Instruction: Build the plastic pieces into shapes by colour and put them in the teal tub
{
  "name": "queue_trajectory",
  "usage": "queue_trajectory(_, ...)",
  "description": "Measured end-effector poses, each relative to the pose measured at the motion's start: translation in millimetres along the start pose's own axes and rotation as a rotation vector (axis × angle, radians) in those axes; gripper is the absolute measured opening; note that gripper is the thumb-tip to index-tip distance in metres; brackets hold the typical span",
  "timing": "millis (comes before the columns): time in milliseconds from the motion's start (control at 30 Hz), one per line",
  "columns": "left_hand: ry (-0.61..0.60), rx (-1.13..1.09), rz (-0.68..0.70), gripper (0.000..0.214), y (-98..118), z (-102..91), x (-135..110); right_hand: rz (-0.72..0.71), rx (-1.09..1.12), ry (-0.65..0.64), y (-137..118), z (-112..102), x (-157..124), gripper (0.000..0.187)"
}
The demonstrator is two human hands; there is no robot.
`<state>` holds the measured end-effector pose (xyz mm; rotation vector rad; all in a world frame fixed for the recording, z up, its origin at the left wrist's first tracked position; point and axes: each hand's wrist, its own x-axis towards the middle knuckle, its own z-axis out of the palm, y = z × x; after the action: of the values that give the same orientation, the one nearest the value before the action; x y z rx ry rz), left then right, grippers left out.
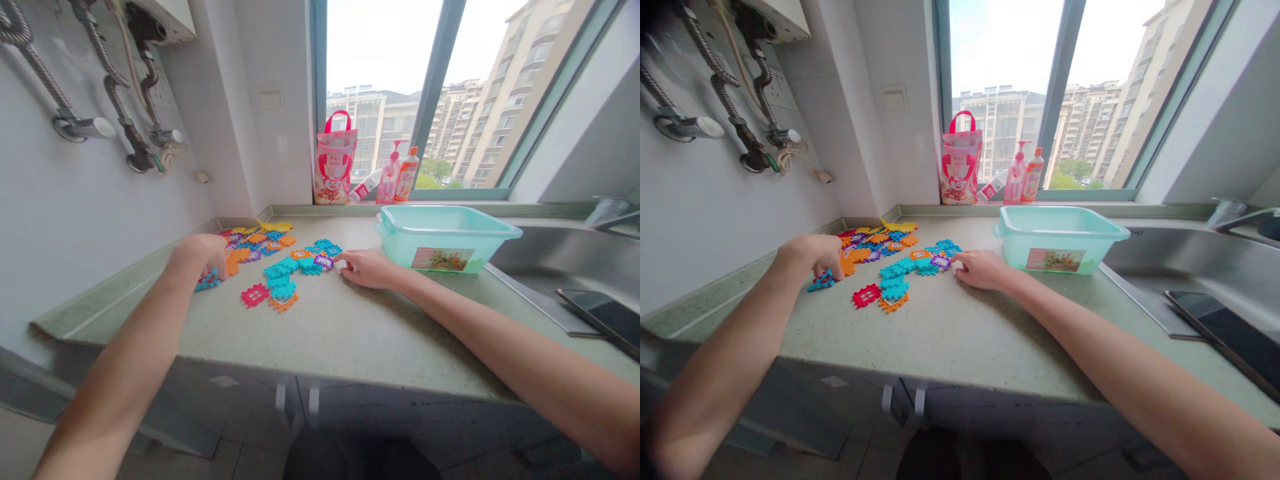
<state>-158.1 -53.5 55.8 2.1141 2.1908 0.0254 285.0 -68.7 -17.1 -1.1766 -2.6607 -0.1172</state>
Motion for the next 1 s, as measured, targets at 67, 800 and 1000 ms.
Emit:
queue_trajectory(67,-0.17,0.135,-0.204,0.042,19,-0.2,-6,-0.004,0.004,-0.002,0,0,0,0.039)
queue_trajectory(800,0.264,-0.281,0.664,0.055,129,64.2,16,0.025,0.114,0.359,-1,17,18,0.022)
queue_trajectory(1000,0.17,-0.336,0.64,0.052,152,67.1,5,0.253,0.421,0.616,12,17,23,0.01)
